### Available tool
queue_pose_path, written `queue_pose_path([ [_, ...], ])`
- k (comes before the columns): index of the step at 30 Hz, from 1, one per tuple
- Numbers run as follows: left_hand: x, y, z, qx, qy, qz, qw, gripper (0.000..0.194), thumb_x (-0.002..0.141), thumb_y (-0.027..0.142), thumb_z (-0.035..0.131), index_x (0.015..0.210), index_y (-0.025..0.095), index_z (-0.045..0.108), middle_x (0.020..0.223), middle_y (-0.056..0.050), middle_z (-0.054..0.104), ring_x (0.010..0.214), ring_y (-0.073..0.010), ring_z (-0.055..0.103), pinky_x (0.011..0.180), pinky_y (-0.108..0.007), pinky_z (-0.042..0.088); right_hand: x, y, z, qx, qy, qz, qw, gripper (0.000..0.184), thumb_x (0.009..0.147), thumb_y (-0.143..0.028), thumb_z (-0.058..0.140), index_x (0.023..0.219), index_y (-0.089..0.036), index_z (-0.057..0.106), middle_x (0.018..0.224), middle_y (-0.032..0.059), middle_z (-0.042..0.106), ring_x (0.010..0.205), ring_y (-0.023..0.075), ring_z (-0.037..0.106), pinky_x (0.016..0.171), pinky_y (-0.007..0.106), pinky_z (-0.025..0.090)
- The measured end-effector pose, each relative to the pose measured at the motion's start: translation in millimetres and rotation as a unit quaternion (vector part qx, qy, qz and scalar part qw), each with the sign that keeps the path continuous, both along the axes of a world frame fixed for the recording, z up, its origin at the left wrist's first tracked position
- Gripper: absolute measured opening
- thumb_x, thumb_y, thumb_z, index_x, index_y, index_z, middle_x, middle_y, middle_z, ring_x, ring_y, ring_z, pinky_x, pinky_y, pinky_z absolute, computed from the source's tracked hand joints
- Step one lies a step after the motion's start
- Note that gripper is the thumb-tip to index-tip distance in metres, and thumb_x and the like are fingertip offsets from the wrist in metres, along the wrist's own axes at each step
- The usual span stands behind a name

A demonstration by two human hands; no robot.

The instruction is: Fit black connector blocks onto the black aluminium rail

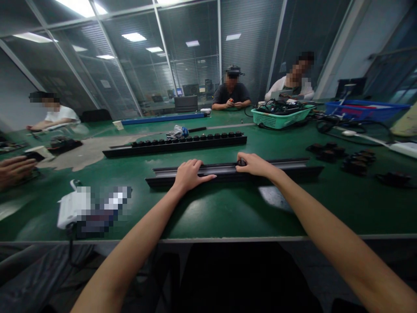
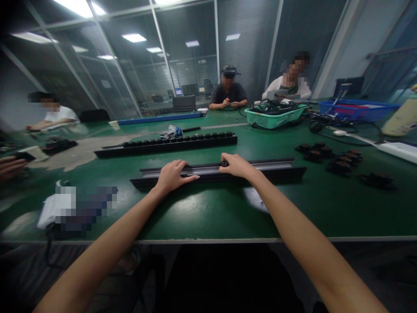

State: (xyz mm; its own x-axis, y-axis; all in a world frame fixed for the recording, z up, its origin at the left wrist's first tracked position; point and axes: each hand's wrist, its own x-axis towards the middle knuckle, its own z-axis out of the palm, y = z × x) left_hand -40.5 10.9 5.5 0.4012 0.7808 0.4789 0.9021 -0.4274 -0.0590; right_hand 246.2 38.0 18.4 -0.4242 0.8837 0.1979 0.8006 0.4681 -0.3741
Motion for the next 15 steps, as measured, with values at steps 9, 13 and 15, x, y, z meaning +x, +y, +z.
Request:
queue_pose_path([
  [9, -1.0, 0.7, -0.9, 0.006, 0.003, -0.003, 1.000, 0.070, 0.079, 0.083, 0.044, 0.103, 0.020, 0.063, 0.104, -0.010, 0.067, 0.097, -0.0274, 0.062, 0.084, -0.037, 0.046, 1.9, 0.3, -0.3, 0.004, 0.000, -0.001, 1.000, 0.023, 0.079, -0.039, 0.060, 0.094, -0.022, 0.057, 0.083, 0.0034, 0.065, 0.074, 0.0183, 0.056, 0.067, 0.026, 0.038],
  [13, -1.4, 1.3, -1.6, 0.009, 0.004, -0.002, 1.000, 0.071, 0.079, 0.083, 0.043, 0.103, 0.020, 0.063, 0.102, -0.010, 0.067, 0.096, -0.0269, 0.062, 0.084, -0.037, 0.046, 4.4, 1.2, -0.3, -0.003, -0.008, 0.003, 1.000, 0.023, 0.081, -0.039, 0.059, 0.095, -0.022, 0.056, 0.083, 0.0035, 0.064, 0.074, 0.0184, 0.056, 0.066, 0.026, 0.038],
  [15, -1.4, 1.3, -1.4, 0.009, 0.005, -0.003, 1.000, 0.071, 0.080, 0.083, 0.043, 0.102, 0.020, 0.063, 0.102, -0.010, 0.067, 0.096, -0.0271, 0.062, 0.084, -0.037, 0.046, 5.4, 0.9, 0.4, -0.003, -0.015, 0.001, 1.000, 0.024, 0.081, -0.040, 0.058, 0.096, -0.022, 0.056, 0.083, 0.0036, 0.064, 0.074, 0.0184, 0.056, 0.066, 0.026, 0.038],
])
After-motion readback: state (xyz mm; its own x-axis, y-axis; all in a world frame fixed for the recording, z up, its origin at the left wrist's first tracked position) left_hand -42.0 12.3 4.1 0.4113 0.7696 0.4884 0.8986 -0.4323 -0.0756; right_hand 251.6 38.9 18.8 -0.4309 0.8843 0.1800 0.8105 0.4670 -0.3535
